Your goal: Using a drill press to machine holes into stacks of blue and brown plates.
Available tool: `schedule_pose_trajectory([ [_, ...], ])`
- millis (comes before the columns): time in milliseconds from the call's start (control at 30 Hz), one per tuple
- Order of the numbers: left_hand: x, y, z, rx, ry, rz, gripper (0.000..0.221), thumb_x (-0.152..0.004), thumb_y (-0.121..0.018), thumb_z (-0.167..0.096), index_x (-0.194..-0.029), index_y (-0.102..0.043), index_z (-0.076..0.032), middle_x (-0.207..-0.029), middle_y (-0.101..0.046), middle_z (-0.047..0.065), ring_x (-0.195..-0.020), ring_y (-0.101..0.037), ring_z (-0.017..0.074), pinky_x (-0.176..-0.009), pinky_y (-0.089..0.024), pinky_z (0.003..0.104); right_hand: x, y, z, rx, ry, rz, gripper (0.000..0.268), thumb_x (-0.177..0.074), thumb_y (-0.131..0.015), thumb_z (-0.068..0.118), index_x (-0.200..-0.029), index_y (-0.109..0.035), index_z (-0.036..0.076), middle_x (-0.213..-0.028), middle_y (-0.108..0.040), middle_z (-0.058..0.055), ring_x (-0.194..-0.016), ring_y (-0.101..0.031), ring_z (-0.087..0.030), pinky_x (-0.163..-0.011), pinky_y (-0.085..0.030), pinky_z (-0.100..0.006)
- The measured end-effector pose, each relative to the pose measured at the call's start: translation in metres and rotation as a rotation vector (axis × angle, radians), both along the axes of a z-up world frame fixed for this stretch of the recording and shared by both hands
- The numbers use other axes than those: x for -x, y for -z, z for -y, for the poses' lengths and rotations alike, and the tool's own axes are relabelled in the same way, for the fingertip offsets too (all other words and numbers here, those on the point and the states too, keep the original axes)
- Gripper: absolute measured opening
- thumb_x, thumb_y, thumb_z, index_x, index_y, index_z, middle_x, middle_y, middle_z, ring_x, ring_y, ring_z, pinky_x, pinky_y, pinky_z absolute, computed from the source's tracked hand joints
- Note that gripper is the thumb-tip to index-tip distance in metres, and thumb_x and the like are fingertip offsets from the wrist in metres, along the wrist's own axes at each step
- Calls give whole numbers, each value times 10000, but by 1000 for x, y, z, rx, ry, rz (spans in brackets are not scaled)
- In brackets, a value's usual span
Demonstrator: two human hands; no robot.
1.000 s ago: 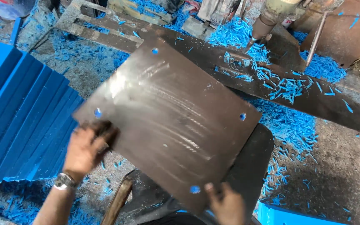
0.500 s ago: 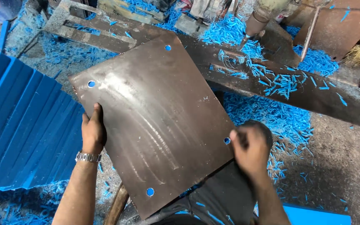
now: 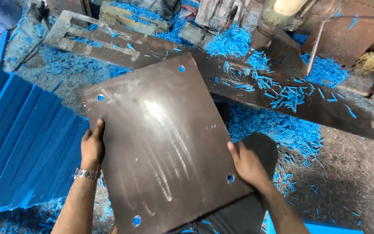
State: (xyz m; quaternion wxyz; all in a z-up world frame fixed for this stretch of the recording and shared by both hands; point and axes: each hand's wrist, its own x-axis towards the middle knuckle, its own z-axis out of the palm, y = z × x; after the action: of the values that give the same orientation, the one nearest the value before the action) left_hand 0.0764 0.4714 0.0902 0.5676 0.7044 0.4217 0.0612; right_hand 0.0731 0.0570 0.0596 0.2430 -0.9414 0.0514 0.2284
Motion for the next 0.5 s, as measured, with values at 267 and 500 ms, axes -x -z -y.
schedule_pose_trajectory([
  [267,-7,28,10,100,160,30,526,-1006,-605,-373,-1284,-634,73,-1167,-705,175,-966,-645,214,-844,-517,316,70,16,37,-26,268,-127,587,-999,-366,568,-1160,-601,56,-978,-774,-235,-849,-755,-423,-811,-534,-531],
  [500,-37,19,52,80,252,34,563,-964,-614,-362,-1311,-618,82,-1236,-705,190,-1048,-664,241,-912,-522,334,57,19,69,-102,566,-157,666,-976,-401,579,-1396,-614,108,-1247,-730,-220,-1045,-758,-377,-925,-571,-476],
])
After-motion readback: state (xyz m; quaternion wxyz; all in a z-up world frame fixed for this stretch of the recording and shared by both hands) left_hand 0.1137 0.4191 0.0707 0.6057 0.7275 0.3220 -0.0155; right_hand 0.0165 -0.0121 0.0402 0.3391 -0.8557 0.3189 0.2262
